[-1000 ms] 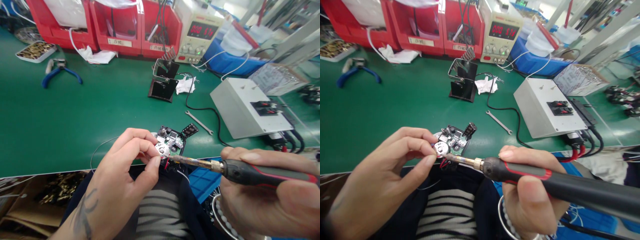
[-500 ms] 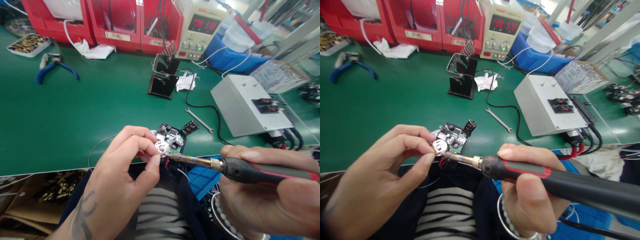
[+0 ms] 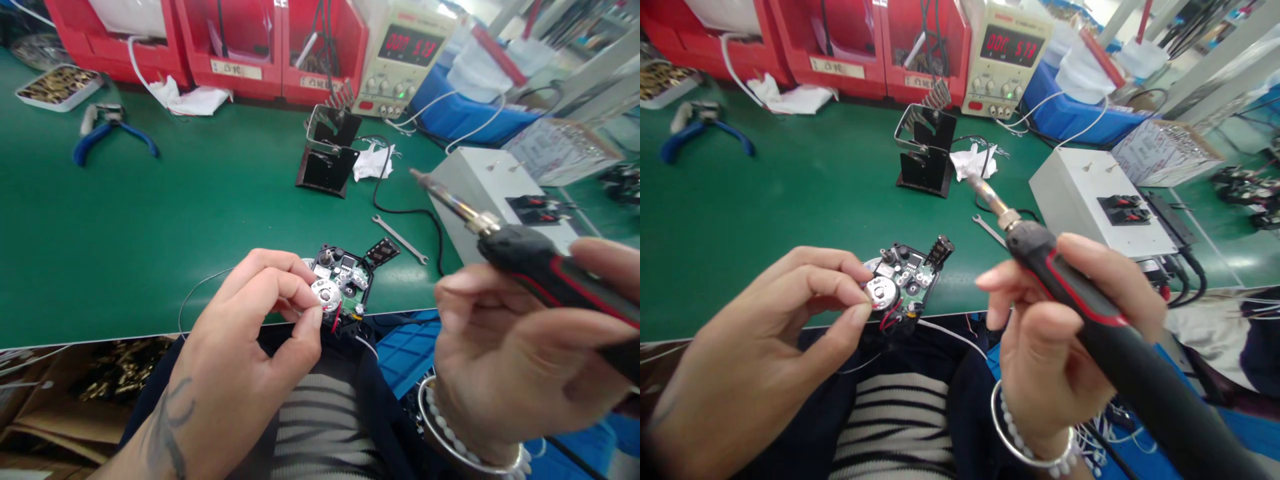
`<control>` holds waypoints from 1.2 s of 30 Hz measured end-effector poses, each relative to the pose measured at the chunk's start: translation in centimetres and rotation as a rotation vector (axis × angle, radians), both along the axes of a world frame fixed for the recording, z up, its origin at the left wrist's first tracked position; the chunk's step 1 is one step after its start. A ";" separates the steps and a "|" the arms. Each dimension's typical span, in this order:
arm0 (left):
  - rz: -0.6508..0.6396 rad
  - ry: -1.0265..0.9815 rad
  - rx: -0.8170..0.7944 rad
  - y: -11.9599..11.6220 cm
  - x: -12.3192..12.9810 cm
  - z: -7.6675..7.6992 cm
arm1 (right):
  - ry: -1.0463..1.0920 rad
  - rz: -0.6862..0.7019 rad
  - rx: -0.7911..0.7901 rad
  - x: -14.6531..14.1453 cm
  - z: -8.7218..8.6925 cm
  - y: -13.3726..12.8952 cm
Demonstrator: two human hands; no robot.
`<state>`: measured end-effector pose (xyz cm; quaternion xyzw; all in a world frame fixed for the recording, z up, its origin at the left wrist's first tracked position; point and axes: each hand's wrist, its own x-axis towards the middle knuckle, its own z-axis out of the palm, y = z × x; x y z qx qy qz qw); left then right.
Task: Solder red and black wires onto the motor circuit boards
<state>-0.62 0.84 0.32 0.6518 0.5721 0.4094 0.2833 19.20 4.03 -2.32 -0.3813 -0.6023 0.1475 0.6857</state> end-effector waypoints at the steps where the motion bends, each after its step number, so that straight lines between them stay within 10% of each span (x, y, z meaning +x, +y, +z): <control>1: 0.000 -0.004 -0.004 0.0 0.0 0.0 | -0.046 0.027 -0.001 -0.2 -0.1 0.2; 19: -0.033 -0.042 0.027 -1.2 -1.7 -0.9 | -0.152 0.233 -0.249 -2.1 -0.1 1.2; 25: 0.285 -0.265 -0.063 -0.7 -3.3 -3.3 | -0.131 0.207 -0.280 -2.0 -0.3 1.0; 29: 0.104 -0.434 -0.217 0.4 -3.9 -4.2 | -0.146 0.199 -0.292 -2.1 -0.2 1.1; 36: -0.143 -0.362 -0.154 1.3 -2.7 -0.8 | -0.171 0.256 -0.288 -1.7 -0.5 1.5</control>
